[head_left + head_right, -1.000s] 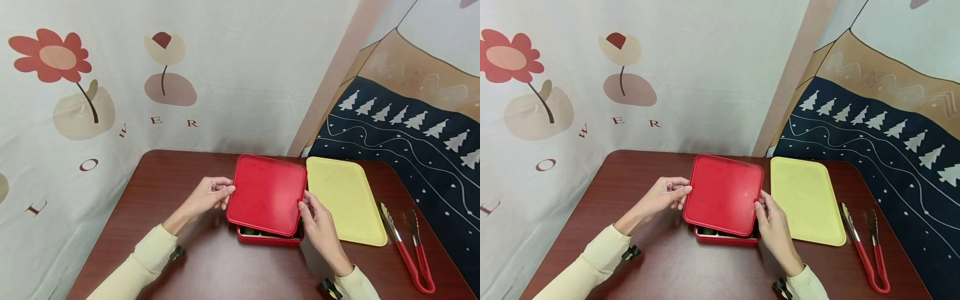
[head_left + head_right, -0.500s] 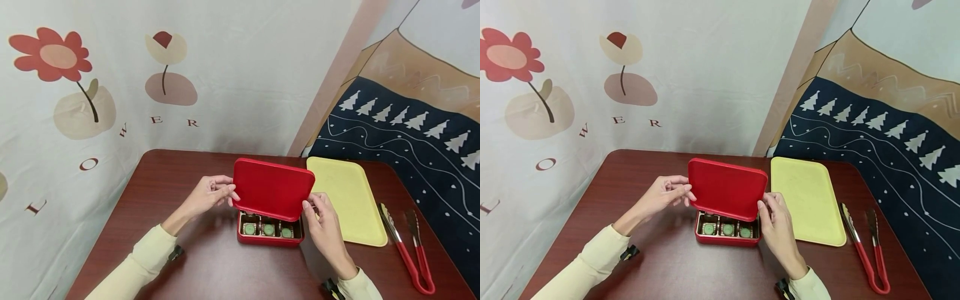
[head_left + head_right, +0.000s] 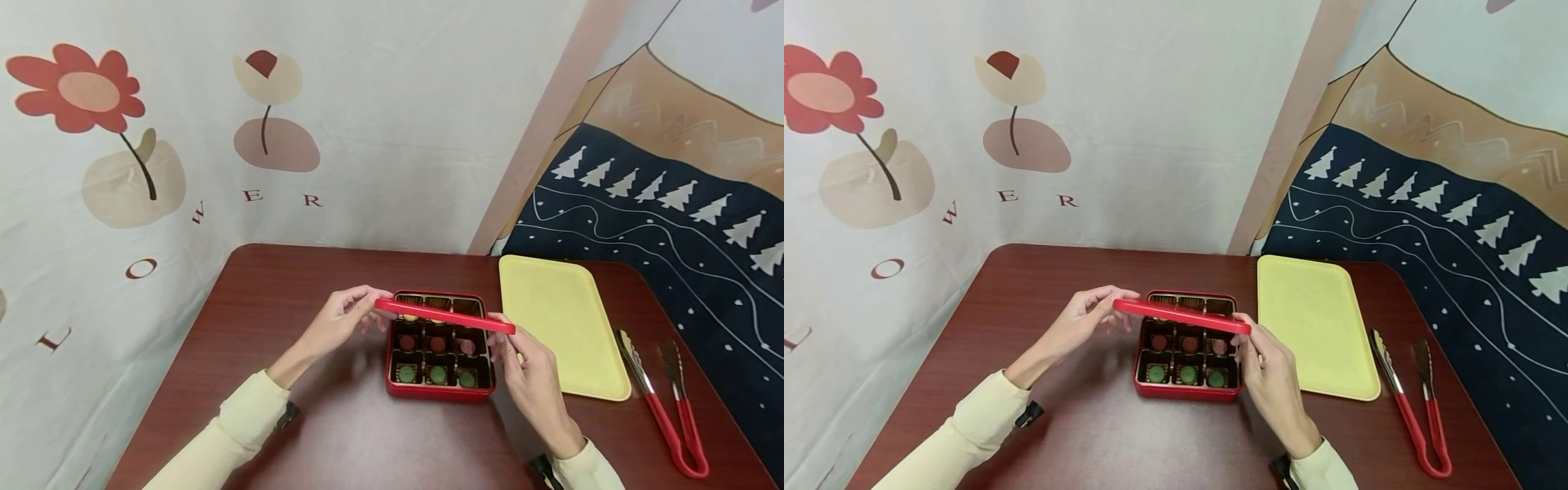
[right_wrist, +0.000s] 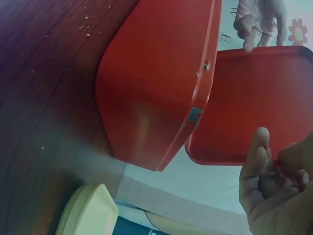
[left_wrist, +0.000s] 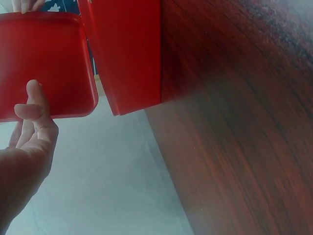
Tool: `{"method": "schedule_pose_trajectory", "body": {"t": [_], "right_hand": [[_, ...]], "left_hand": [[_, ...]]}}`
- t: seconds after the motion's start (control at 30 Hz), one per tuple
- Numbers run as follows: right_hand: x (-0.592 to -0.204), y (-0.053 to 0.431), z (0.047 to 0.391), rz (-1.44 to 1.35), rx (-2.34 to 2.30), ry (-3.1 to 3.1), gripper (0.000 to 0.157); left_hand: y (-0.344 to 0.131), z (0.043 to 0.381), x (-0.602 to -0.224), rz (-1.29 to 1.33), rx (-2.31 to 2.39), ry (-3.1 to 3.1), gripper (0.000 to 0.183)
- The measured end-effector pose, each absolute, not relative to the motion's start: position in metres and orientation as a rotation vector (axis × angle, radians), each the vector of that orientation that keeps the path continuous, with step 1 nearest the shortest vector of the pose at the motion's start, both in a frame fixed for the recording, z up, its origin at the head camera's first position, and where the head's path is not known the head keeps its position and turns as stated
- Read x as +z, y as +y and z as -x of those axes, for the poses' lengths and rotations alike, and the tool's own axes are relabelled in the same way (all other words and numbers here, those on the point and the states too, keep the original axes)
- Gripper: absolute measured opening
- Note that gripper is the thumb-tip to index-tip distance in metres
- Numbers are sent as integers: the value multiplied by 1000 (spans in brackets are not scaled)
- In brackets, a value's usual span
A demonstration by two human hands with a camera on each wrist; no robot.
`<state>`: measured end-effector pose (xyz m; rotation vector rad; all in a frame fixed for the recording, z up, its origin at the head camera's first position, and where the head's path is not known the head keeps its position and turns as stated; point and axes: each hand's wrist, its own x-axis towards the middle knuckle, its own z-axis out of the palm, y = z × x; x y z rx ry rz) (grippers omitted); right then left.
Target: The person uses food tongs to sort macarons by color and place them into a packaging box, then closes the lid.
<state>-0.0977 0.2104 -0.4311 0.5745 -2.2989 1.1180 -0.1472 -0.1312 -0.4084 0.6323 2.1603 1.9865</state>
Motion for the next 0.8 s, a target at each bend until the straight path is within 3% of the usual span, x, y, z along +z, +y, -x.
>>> {"method": "schedule_pose_trajectory", "body": {"t": [0.3, 0.67, 0.8], "right_hand": [[-437, 214, 93, -554, 1106, -2351, 54], [-438, 214, 92, -387, 1356, -2416, 35], [-437, 212, 93, -311, 1548, -2462, 40]], "left_hand": [[-129, 148, -410, -549, 1968, 2206, 32], [-127, 146, -416, -548, 1945, 2129, 45], [-125, 147, -420, -595, 1921, 2132, 50]]}}
